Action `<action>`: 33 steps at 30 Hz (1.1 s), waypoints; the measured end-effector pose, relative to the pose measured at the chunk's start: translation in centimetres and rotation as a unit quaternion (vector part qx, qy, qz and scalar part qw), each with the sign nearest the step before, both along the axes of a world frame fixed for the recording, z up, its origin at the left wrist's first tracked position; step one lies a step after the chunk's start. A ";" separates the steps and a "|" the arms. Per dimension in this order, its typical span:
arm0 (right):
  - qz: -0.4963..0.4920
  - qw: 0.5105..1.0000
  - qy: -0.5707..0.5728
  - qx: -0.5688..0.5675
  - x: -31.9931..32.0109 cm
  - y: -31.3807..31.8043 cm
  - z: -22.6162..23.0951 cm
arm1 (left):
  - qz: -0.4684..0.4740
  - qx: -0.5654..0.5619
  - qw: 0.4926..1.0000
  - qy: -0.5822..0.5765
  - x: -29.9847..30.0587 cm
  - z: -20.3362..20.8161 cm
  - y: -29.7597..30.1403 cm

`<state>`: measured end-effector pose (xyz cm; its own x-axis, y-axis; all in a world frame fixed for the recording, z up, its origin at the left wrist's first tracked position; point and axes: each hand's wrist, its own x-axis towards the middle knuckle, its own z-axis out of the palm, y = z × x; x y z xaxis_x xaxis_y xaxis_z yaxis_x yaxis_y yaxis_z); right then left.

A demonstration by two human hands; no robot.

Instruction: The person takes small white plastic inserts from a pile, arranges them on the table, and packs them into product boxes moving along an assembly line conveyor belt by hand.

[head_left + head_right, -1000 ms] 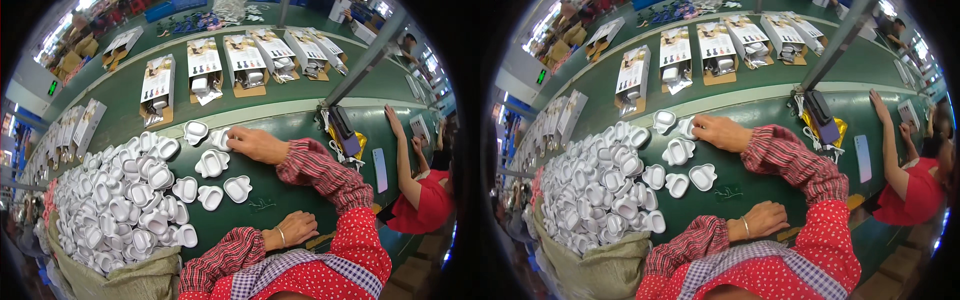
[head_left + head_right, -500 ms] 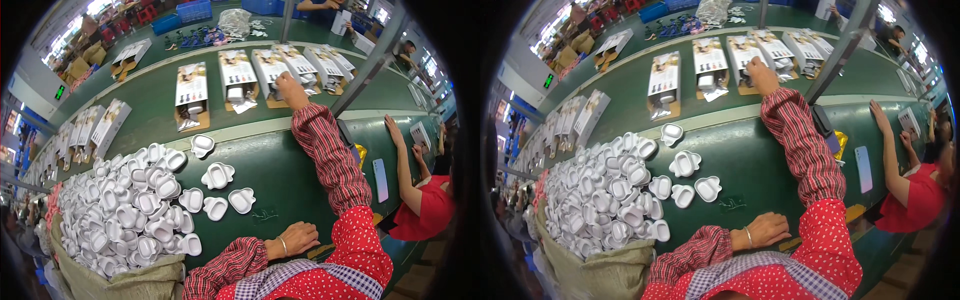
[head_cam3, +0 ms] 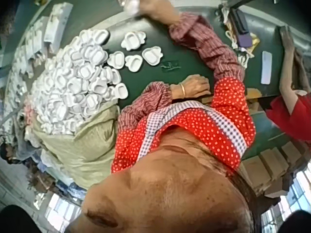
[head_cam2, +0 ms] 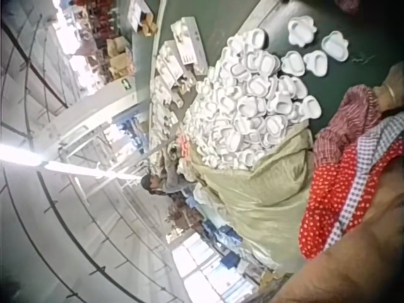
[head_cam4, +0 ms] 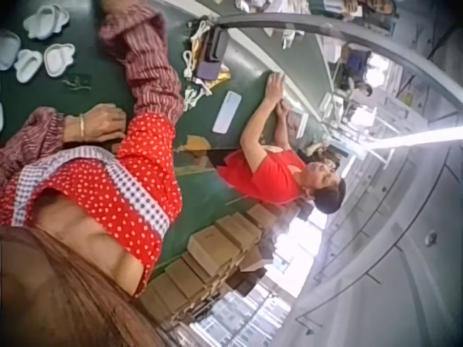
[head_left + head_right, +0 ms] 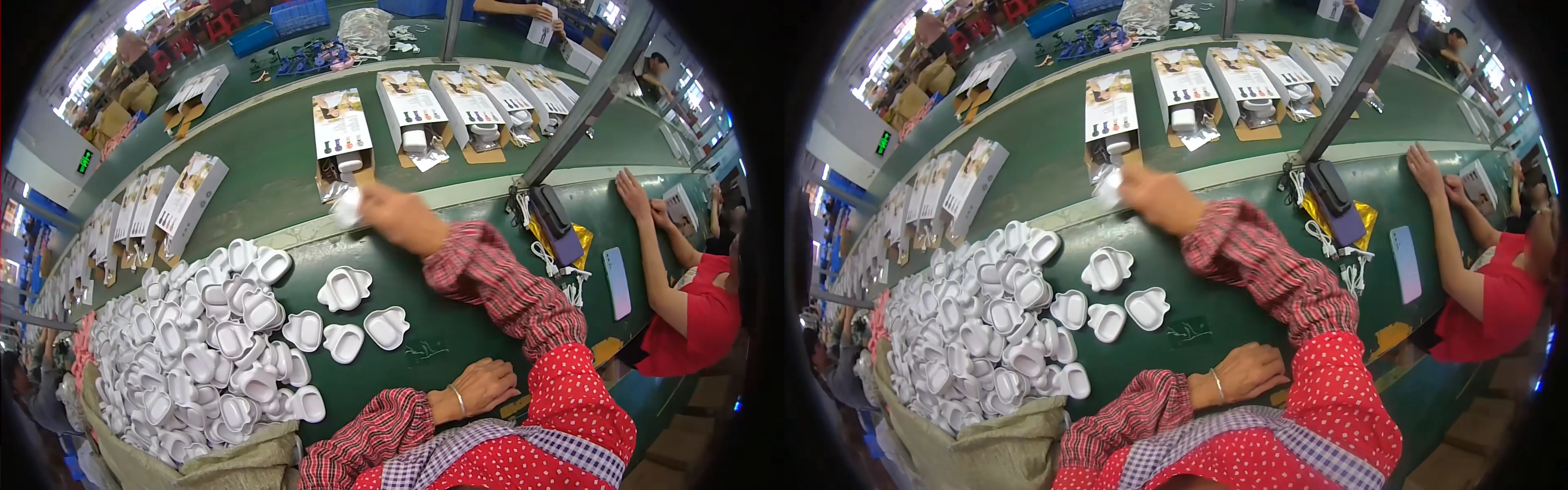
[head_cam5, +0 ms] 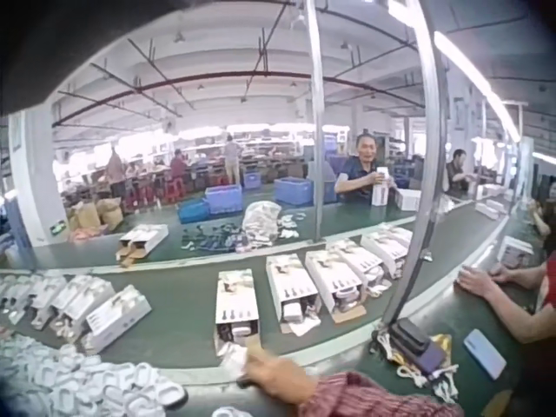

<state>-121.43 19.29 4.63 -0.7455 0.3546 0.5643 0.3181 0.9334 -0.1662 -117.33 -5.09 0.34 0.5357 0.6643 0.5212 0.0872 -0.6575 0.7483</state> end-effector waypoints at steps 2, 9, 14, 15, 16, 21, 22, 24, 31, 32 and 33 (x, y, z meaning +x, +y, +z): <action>-0.177 0.981 -0.066 -0.031 3.7 2.4 1.5 | -0.008 -0.010 1.000 0.027 -0.7 0.3 -0.2; -0.395 0.904 -0.118 -0.108 6.6 12.1 1.5 | -0.034 -0.027 0.998 0.046 -4.8 0.6 -1.5; -0.308 0.949 0.054 -0.035 1.8 9.3 0.6 | -0.031 -0.025 0.998 0.047 -7.6 -0.1 -2.3; -0.162 0.980 0.078 -0.081 0.2 6.5 0.9 | -0.023 -0.027 0.998 0.049 -8.1 -0.2 -2.5; -0.006 0.998 0.062 -0.029 -1.0 4.4 0.9 | -0.023 -0.029 0.998 0.048 -8.4 0.0 -2.7; 0.147 0.982 -0.090 -0.074 -8.3 -11.3 0.6 | -0.033 -0.012 0.999 0.023 -10.7 0.0 -3.5; 0.126 0.986 -0.084 -0.067 -9.7 -12.0 -0.6 | -0.033 -0.014 0.999 0.024 -11.2 0.0 -3.7; 0.099 0.992 -0.063 -0.051 -12.3 -12.7 -1.8 | -0.028 -0.016 0.999 0.028 -12.1 -0.1 -4.0; 0.112 0.983 -0.086 -0.118 -14.1 -13.4 -1.2 | -0.013 -0.009 1.000 0.010 -15.5 0.4 -5.0; 0.105 0.978 -0.099 -0.152 -13.8 -13.3 -1.0 | -0.010 -0.011 1.000 0.014 -16.2 0.5 -5.1; 0.125 0.968 -0.065 -0.207 -13.4 -12.7 -0.7 | -0.009 -0.010 1.000 0.016 -16.7 0.5 -5.2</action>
